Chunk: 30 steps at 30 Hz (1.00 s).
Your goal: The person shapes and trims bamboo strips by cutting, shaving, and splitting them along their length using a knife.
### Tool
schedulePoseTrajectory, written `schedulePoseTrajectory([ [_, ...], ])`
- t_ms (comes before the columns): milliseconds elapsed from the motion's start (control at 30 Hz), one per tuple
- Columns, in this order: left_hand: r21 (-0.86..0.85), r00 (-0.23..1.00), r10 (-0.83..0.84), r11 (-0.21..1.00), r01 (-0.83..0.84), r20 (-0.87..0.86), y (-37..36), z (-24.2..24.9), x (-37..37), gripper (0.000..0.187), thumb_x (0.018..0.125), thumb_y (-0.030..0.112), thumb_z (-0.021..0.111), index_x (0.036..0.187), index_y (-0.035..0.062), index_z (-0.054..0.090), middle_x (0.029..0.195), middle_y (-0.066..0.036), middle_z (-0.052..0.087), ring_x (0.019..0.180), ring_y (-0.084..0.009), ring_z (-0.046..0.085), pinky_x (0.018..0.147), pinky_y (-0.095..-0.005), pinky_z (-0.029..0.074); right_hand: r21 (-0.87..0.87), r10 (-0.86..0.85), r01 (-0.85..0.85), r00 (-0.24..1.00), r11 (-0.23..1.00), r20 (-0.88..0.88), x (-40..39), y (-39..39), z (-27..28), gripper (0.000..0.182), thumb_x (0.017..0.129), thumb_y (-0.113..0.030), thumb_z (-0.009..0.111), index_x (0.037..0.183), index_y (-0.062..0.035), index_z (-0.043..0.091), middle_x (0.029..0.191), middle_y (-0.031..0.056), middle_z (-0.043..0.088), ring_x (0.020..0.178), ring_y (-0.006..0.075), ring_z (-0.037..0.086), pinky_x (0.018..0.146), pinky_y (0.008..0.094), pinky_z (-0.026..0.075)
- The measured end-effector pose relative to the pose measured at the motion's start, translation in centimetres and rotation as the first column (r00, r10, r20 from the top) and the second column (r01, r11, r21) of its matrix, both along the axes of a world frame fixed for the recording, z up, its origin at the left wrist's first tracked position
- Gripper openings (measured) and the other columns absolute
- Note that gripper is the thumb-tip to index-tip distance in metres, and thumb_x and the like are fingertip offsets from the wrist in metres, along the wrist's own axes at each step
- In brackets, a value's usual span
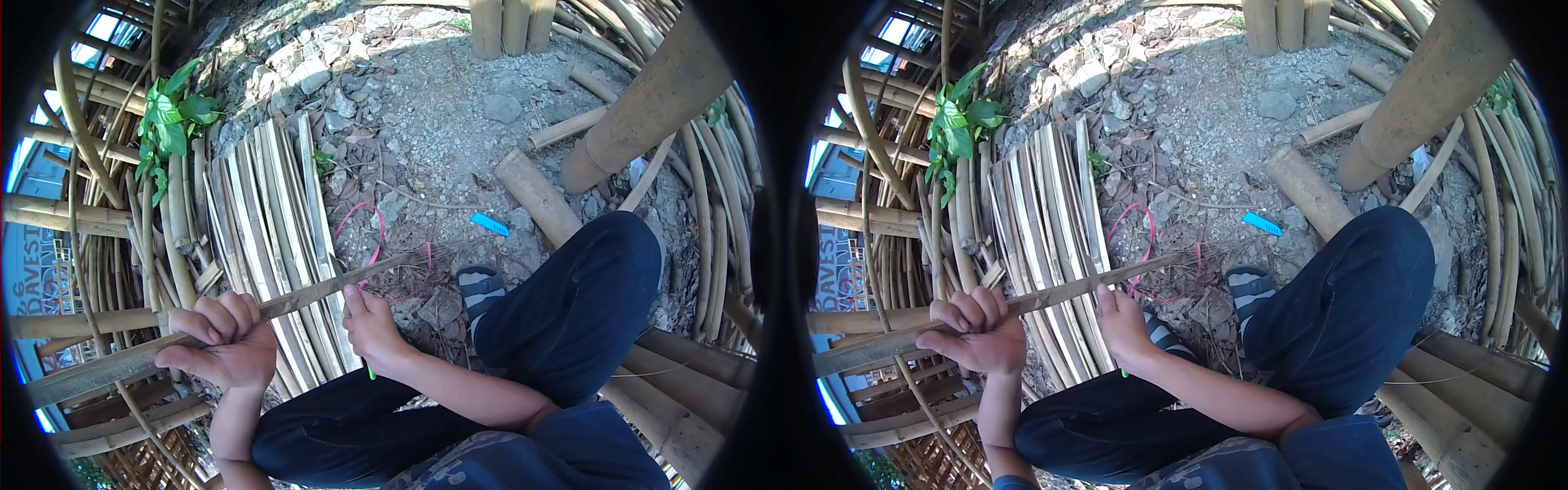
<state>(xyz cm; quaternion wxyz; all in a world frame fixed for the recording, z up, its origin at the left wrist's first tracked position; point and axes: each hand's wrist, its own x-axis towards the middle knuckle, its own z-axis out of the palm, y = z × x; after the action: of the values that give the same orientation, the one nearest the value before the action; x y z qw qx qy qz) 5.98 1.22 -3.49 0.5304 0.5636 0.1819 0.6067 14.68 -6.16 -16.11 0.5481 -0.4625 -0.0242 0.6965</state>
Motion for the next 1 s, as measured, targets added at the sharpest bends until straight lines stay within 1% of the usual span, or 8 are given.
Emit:
schedulePoseTrajectory([
  [67, -0.013, 1.000, 0.015, 1.000, -0.015, 0.006, -0.2, 0.0, -0.1, 0.058, 0.088, 0.069, 0.030, 0.072, 0.0140, 0.031, 0.052, 0.002, 0.025, 0.045, -0.0103, 0.020, 0.043, -0.0261, 0.017, -0.223, -0.159, 0.128, 0.979, 0.966, -0.128, 1.6, 0.9, -3.0, 0.033, 0.099, -0.038, 0.042, 0.081, -0.0103, 0.044, 0.056, -0.0045, 0.035, 0.039, 0.0054, 0.029, 0.033, 0.0246, 0.020],
  [133, -0.049, 0.995, 0.097, 0.994, -0.096, 0.013, -0.3, -0.1, -0.1, 0.058, 0.088, 0.069, 0.030, 0.071, 0.0140, 0.031, 0.052, 0.002, 0.025, 0.045, -0.0102, 0.020, 0.042, -0.0254, 0.017, -0.376, -0.057, 0.101, 0.991, 0.921, 0.124, 2.8, 1.3, -9.0, 0.039, 0.099, -0.034, 0.043, 0.081, -0.0015, 0.053, 0.062, 0.0065, 0.049, 0.058, 0.0187, 0.051, 0.057, 0.0361, 0.041],
  [333, -0.063, 0.988, 0.145, 0.988, -0.142, 0.044, -0.4, 0.1, 0.6, 0.058, 0.088, 0.069, 0.031, 0.070, 0.0143, 0.030, 0.052, 0.001, 0.026, 0.045, -0.0096, 0.020, 0.042, -0.0234, 0.018, -0.314, 0.118, 0.064, 0.842, 0.947, 0.526, 0.3, 2.0, -14.5, 0.037, 0.097, -0.030, 0.045, 0.094, 0.0045, 0.058, 0.084, 0.0217, 0.062, 0.078, 0.0362, 0.059, 0.073, 0.0438, 0.044],
  [500, -0.071, 0.983, 0.177, 0.982, -0.174, 0.040, 0.1, 0.1, 0.7, 0.057, 0.089, 0.069, 0.030, 0.071, 0.0146, 0.029, 0.052, 0.002, 0.025, 0.044, -0.0097, 0.019, 0.042, -0.0236, 0.017, -0.352, 0.024, 0.106, 0.939, 0.930, 0.344, -0.4, 1.4, -11.2, 0.035, 0.099, -0.026, 0.042, 0.092, 0.0045, 0.058, 0.088, 0.0214, 0.062, 0.082, 0.0326, 0.059, 0.074, 0.0414, 0.044],
  [567, -0.085, 0.972, 0.231, 0.970, -0.228, 0.031, 0.5, 0.1, 0.7, 0.057, 0.089, 0.068, 0.030, 0.071, 0.0147, 0.029, 0.052, 0.002, 0.024, 0.044, -0.0097, 0.019, 0.042, -0.0236, 0.017, -0.059, -0.087, 0.111, 0.943, 0.992, 0.320, -1.8, 1.0, -10.0, 0.031, 0.101, -0.030, 0.041, 0.079, -0.0098, 0.046, 0.061, -0.0024, 0.037, 0.046, 0.0060, 0.033, 0.036, 0.0249, 0.024],
  [800, -0.080, 0.959, 0.283, 0.956, -0.281, 0.009, 0.5, 0.2, 0.3, 0.053, 0.093, 0.063, 0.027, 0.071, 0.0151, 0.030, 0.056, 0.003, 0.022, 0.047, -0.0094, 0.020, 0.043, -0.0246, 0.016, 0.194, 0.020, -0.092, 0.938, 0.977, 0.346, -2.5, -0.7, -1.7, 0.029, 0.101, -0.028, 0.043, 0.084, -0.0057, 0.049, 0.064, -0.0042, 0.037, 0.053, 0.0048, 0.034, 0.045, 0.0243, 0.029],
  [867, -0.070, 0.963, 0.269, 0.961, -0.268, 0.005, 0.4, 0.2, 0.1, 0.053, 0.093, 0.063, 0.027, 0.071, 0.0151, 0.030, 0.056, 0.003, 0.022, 0.047, -0.0095, 0.020, 0.043, -0.0247, 0.016, 0.006, -0.112, 0.113, 0.971, 0.994, 0.213, -2.2, 0.7, -6.2, 0.031, 0.100, -0.031, 0.043, 0.082, -0.0071, 0.049, 0.060, -0.0037, 0.038, 0.048, 0.0051, 0.034, 0.041, 0.0251, 0.028],
  [1000, -0.065, 0.981, 0.193, 0.980, -0.191, 0.023, 0.6, -0.1, -1.0, 0.055, 0.090, 0.067, 0.026, 0.073, 0.0152, 0.031, 0.054, 0.002, 0.024, 0.044, -0.0095, 0.020, 0.041, -0.0235, 0.017, -0.388, 0.055, 0.155, 0.877, 0.909, 0.478, 3.7, 1.9, -15.9, 0.037, 0.097, -0.031, 0.049, 0.087, 0.0034, 0.059, 0.071, 0.0151, 0.059, 0.066, 0.0272, 0.055, 0.066, 0.0412, 0.043],
])
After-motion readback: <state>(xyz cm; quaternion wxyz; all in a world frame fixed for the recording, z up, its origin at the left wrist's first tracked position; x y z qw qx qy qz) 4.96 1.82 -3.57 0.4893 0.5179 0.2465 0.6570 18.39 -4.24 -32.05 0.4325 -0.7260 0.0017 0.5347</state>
